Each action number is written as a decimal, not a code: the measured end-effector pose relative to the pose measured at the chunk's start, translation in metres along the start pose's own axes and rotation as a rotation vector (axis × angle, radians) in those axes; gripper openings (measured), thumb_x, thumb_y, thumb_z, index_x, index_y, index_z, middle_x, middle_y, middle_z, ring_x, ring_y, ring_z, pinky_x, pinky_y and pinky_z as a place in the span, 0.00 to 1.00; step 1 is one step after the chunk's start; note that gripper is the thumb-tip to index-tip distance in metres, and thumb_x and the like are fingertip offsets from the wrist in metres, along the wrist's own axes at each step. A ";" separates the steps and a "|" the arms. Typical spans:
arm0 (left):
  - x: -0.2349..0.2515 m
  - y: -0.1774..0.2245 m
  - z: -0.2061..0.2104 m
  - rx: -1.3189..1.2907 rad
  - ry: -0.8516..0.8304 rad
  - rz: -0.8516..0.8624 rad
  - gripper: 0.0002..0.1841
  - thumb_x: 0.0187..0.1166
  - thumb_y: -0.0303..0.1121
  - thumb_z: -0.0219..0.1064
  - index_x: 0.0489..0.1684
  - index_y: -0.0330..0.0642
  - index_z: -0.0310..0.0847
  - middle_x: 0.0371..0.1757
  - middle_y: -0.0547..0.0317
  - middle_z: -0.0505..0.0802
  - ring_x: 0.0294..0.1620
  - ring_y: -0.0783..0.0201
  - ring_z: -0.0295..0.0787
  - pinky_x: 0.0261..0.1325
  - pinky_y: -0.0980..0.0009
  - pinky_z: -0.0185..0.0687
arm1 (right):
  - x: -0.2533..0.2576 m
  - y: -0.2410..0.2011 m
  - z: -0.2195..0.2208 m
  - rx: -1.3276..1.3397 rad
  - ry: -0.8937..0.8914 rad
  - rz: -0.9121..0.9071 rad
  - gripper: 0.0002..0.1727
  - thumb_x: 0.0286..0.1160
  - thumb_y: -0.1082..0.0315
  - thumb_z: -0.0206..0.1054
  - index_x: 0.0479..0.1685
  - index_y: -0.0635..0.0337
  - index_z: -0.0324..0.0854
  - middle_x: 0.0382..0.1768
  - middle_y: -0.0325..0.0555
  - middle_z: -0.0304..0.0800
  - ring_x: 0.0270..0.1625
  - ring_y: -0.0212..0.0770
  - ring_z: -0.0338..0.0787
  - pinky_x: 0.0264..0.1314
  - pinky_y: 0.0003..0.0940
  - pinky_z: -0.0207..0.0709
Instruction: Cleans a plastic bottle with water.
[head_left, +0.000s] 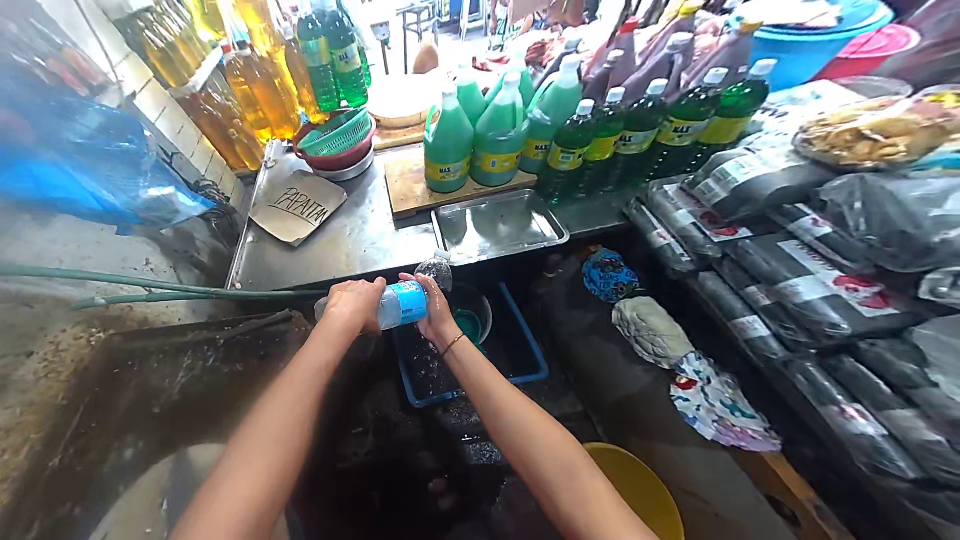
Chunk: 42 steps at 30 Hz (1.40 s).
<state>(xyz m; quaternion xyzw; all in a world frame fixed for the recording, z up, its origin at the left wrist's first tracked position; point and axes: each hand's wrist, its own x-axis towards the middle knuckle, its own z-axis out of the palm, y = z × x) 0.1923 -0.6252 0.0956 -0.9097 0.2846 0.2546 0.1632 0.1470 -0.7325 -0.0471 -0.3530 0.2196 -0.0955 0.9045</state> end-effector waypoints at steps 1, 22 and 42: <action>0.000 0.003 -0.004 0.012 -0.003 -0.008 0.41 0.60 0.40 0.85 0.78 0.46 0.71 0.57 0.39 0.91 0.63 0.37 0.87 0.60 0.36 0.79 | 0.000 -0.003 0.000 0.011 0.008 0.010 0.24 0.94 0.58 0.43 0.63 0.65 0.80 0.47 0.52 0.88 0.48 0.42 0.88 0.54 0.40 0.83; 0.004 0.060 -0.042 0.242 -0.067 -0.066 0.31 0.65 0.38 0.80 0.69 0.37 0.79 0.63 0.36 0.88 0.66 0.36 0.84 0.56 0.35 0.79 | -0.012 -0.022 -0.013 0.167 0.018 0.088 0.28 0.95 0.51 0.39 0.72 0.62 0.74 0.53 0.53 0.88 0.53 0.44 0.89 0.54 0.42 0.84; 0.008 0.108 -0.050 0.513 -0.136 -0.095 0.13 0.77 0.30 0.66 0.54 0.31 0.84 0.56 0.40 0.90 0.58 0.42 0.88 0.52 0.41 0.79 | -0.016 -0.014 -0.029 0.395 0.070 0.123 0.29 0.93 0.47 0.39 0.72 0.59 0.74 0.55 0.53 0.87 0.56 0.47 0.89 0.58 0.48 0.84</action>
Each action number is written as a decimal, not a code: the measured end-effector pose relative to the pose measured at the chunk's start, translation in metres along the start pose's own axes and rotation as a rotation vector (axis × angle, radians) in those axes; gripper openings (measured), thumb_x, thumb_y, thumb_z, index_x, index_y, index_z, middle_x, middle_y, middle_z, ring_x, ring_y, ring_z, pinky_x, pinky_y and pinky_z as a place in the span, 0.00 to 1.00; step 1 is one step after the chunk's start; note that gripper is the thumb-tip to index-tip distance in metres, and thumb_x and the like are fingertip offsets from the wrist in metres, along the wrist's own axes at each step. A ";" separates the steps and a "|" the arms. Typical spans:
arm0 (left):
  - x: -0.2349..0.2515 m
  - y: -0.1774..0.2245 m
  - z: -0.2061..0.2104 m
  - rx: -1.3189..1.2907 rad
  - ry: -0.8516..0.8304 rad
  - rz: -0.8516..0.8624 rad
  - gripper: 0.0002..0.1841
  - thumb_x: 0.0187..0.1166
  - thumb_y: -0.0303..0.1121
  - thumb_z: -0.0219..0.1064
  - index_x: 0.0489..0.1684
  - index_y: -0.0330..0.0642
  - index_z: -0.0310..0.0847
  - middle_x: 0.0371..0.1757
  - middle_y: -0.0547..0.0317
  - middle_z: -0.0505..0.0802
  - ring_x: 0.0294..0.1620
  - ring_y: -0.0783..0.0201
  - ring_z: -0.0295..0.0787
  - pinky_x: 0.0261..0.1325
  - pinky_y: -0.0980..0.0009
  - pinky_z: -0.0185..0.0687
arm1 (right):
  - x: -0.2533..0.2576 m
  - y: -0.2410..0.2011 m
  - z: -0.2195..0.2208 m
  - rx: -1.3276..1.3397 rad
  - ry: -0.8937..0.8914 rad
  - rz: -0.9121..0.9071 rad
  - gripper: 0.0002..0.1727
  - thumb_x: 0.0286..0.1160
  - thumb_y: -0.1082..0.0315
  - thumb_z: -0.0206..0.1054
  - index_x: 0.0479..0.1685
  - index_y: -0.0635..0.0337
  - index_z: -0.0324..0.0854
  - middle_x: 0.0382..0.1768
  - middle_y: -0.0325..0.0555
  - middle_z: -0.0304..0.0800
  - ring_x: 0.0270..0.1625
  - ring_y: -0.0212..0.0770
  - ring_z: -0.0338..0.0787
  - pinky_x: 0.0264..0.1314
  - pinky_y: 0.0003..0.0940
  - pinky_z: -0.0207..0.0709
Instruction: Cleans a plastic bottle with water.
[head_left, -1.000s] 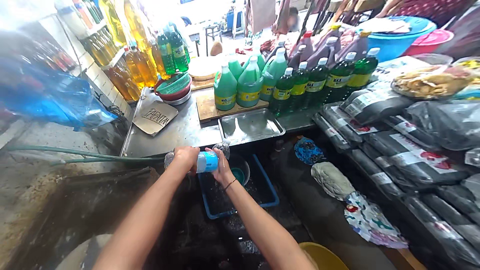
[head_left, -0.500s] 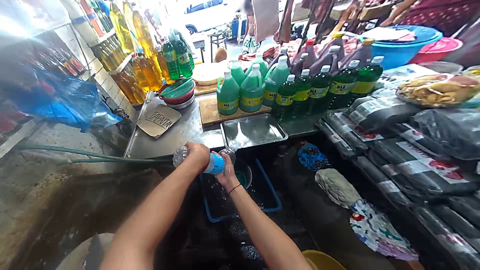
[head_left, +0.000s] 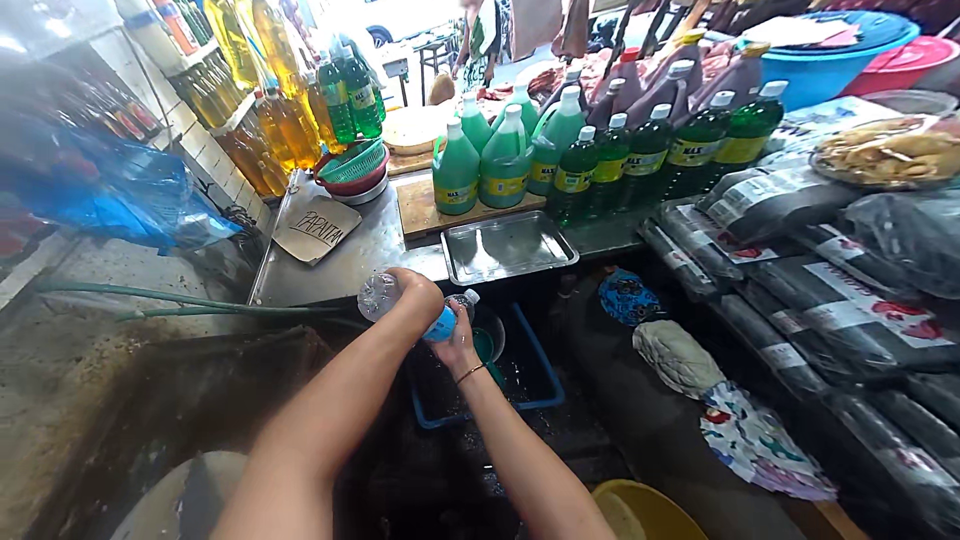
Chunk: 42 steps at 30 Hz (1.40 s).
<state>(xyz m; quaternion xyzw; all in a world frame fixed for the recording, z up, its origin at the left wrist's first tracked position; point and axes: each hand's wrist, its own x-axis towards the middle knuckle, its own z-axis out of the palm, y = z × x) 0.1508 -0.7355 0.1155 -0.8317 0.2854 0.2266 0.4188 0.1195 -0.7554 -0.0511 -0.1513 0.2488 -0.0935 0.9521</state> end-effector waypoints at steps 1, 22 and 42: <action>-0.001 0.001 -0.001 0.000 -0.004 0.003 0.13 0.79 0.29 0.64 0.55 0.31 0.84 0.56 0.40 0.90 0.58 0.43 0.88 0.53 0.41 0.78 | -0.001 0.000 0.000 0.005 0.008 0.003 0.29 0.93 0.47 0.39 0.72 0.58 0.74 0.54 0.53 0.88 0.55 0.47 0.89 0.57 0.48 0.84; -0.006 0.043 0.004 0.012 -0.071 -0.097 0.21 0.92 0.31 0.44 0.68 0.19 0.70 0.59 0.33 0.87 0.60 0.46 0.89 0.64 0.49 0.77 | -0.020 0.023 -0.021 0.099 0.157 0.005 0.28 0.90 0.40 0.41 0.61 0.52 0.74 0.48 0.46 0.86 0.51 0.43 0.89 0.52 0.47 0.85; -0.052 0.028 0.046 -0.374 0.051 -0.068 0.25 0.90 0.37 0.53 0.76 0.23 0.70 0.70 0.32 0.84 0.71 0.47 0.84 0.79 0.53 0.69 | -0.058 0.065 -0.017 -0.059 0.132 -0.060 0.33 0.90 0.36 0.33 0.74 0.46 0.69 0.60 0.41 0.83 0.62 0.39 0.84 0.62 0.47 0.80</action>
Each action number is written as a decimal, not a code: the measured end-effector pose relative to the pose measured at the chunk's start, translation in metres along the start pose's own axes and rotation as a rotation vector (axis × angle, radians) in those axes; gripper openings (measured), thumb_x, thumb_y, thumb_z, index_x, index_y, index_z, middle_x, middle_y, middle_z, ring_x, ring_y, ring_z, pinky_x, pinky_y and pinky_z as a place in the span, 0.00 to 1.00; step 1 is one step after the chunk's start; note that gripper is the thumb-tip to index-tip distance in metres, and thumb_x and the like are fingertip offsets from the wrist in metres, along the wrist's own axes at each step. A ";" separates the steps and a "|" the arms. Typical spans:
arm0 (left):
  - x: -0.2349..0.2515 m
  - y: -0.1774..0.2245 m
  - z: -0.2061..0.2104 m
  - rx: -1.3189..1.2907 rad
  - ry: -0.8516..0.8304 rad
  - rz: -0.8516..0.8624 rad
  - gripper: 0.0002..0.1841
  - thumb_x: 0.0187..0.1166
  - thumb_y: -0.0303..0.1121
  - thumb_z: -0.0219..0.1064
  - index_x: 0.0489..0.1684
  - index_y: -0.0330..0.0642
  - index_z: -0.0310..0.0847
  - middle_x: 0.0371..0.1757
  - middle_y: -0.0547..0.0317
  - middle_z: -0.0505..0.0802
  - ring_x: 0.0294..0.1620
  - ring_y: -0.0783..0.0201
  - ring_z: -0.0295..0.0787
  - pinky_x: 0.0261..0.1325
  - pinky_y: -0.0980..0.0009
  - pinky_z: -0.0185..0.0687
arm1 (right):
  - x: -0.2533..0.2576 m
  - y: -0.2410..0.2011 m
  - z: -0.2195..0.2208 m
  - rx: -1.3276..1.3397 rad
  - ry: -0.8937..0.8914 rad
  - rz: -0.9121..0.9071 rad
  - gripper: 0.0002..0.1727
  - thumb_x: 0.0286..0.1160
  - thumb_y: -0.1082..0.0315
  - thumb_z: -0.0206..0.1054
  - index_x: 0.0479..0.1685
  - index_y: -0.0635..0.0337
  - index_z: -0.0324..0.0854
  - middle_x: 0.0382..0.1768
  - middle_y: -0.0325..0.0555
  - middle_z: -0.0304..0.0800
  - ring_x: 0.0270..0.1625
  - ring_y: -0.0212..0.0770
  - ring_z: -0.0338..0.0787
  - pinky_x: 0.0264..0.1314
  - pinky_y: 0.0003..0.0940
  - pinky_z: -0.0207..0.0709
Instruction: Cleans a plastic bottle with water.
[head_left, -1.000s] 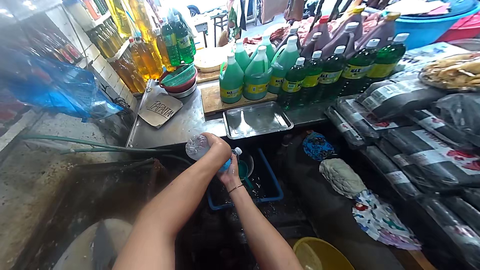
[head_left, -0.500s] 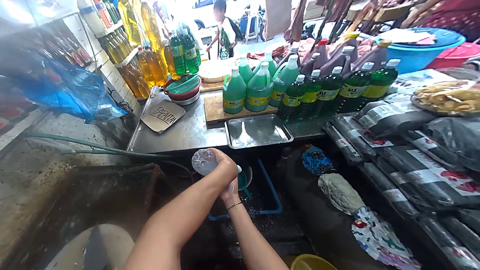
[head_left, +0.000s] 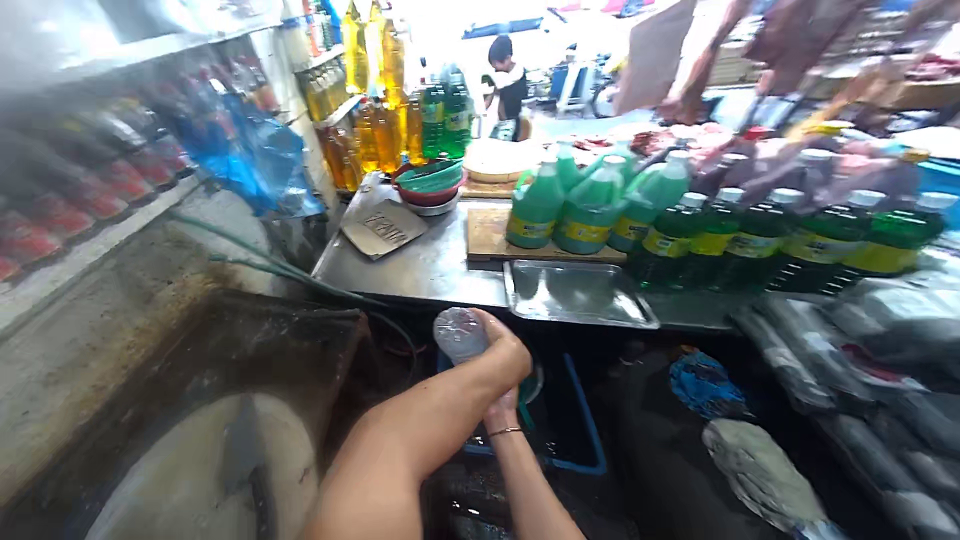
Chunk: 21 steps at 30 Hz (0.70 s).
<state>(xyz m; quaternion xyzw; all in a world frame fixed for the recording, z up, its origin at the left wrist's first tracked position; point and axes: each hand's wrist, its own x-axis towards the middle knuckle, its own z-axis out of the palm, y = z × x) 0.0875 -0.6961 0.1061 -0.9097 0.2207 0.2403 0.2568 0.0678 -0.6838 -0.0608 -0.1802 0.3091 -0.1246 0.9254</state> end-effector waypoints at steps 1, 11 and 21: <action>-0.016 -0.011 0.002 -0.338 0.014 -0.036 0.29 0.88 0.36 0.56 0.80 0.20 0.64 0.76 0.26 0.78 0.79 0.43 0.77 0.83 0.54 0.65 | -0.008 0.006 0.000 -0.044 -0.038 -0.007 0.35 0.91 0.36 0.30 0.79 0.47 0.66 0.66 0.42 0.82 0.67 0.39 0.82 0.66 0.48 0.79; -0.087 -0.175 0.109 -0.356 0.196 -0.157 0.18 0.88 0.33 0.56 0.63 0.30 0.84 0.66 0.37 0.88 0.72 0.41 0.81 0.78 0.39 0.63 | -0.055 0.108 0.068 -0.353 -0.503 -0.051 0.26 0.92 0.50 0.36 0.70 0.56 0.70 0.53 0.41 0.87 0.55 0.37 0.89 0.60 0.41 0.85; -0.245 -0.265 0.463 -1.665 0.984 -0.608 0.47 0.56 0.30 0.88 0.79 0.22 0.67 0.73 0.34 0.84 0.77 0.51 0.80 0.84 0.58 0.71 | -0.296 0.308 0.145 -1.839 -1.394 -0.582 0.37 0.77 0.45 0.69 0.78 0.63 0.78 0.75 0.64 0.80 0.78 0.62 0.79 0.81 0.61 0.68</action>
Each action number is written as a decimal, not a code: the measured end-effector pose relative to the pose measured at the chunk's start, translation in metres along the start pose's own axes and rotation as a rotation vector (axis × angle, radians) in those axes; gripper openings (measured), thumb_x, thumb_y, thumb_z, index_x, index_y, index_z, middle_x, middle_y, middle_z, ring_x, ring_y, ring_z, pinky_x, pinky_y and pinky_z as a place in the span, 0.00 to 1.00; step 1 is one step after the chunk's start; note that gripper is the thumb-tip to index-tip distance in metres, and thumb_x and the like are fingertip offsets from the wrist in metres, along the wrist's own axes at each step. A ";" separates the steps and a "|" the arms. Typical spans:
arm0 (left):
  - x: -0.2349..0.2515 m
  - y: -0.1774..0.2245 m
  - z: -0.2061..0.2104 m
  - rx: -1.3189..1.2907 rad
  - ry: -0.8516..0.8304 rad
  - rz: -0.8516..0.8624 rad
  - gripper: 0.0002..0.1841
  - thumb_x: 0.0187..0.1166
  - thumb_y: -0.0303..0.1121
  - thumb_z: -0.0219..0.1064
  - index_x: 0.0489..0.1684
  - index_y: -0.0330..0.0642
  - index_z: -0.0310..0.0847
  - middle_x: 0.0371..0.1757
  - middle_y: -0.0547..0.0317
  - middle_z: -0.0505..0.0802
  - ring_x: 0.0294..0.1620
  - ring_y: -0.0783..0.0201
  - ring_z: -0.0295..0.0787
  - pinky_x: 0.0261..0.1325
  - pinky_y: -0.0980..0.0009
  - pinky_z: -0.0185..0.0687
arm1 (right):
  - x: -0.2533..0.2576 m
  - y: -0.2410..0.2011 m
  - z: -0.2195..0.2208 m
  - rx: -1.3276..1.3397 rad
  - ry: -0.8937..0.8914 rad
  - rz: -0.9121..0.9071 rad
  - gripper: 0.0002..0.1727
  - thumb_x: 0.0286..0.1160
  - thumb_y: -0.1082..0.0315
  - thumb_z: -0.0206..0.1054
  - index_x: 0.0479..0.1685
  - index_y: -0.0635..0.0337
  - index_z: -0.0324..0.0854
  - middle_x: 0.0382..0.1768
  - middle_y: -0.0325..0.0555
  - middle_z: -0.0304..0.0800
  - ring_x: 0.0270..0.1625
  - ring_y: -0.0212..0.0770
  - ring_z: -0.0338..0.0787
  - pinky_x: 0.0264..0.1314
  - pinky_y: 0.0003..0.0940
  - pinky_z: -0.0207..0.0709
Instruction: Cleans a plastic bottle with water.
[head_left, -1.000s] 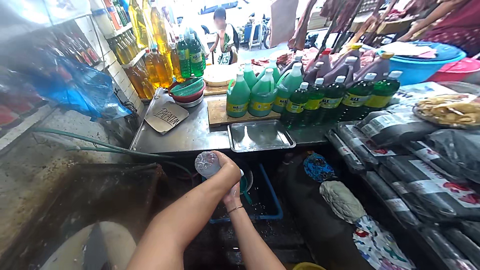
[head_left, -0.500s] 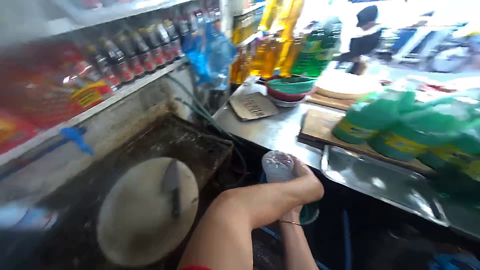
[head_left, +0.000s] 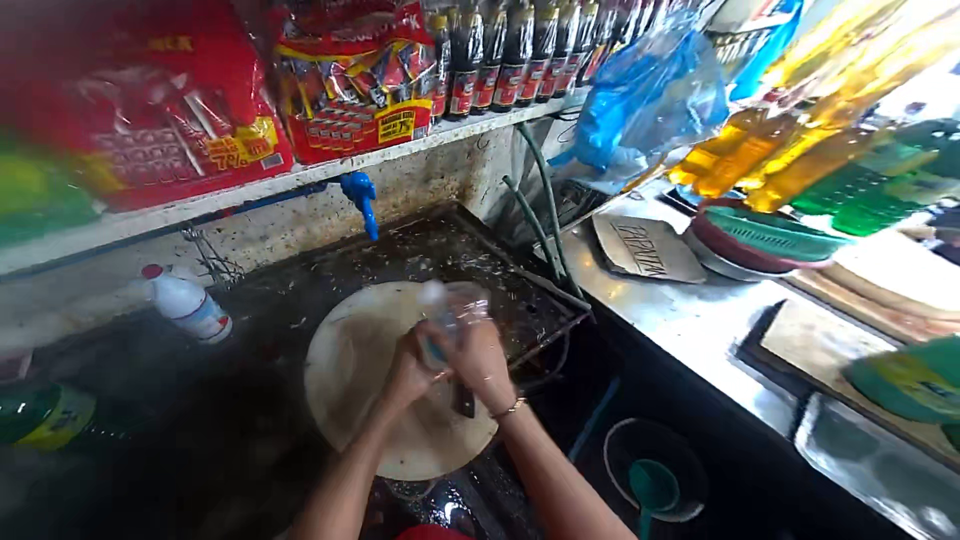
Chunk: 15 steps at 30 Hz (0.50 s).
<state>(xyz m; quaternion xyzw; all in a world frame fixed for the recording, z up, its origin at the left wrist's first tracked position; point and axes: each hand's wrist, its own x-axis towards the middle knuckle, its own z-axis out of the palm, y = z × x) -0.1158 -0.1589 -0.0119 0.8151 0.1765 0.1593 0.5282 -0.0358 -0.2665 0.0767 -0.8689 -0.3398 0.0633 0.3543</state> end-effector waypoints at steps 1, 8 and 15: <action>-0.012 -0.016 -0.016 -0.040 0.047 -0.089 0.44 0.60 0.27 0.85 0.78 0.18 0.65 0.72 0.30 0.84 0.75 0.49 0.81 0.82 0.59 0.72 | 0.003 -0.020 0.020 -0.071 -0.119 -0.062 0.42 0.76 0.41 0.69 0.83 0.63 0.72 0.82 0.63 0.73 0.85 0.62 0.71 0.86 0.64 0.59; -0.014 -0.069 -0.080 -0.154 0.236 -0.108 0.54 0.50 0.30 0.90 0.79 0.14 0.59 0.72 0.28 0.83 0.75 0.51 0.81 0.82 0.63 0.72 | 0.034 -0.031 0.003 0.087 -0.433 -0.190 0.49 0.70 0.48 0.76 0.91 0.58 0.60 0.91 0.61 0.57 0.91 0.58 0.61 0.90 0.60 0.56; 0.025 -0.082 -0.085 -0.352 0.246 -0.114 0.57 0.49 0.33 0.90 0.83 0.20 0.56 0.74 0.33 0.82 0.76 0.58 0.80 0.81 0.67 0.73 | 0.006 0.149 -0.086 1.135 0.189 0.423 0.29 0.92 0.40 0.37 0.79 0.46 0.65 0.56 0.41 0.92 0.56 0.46 0.93 0.54 0.51 0.88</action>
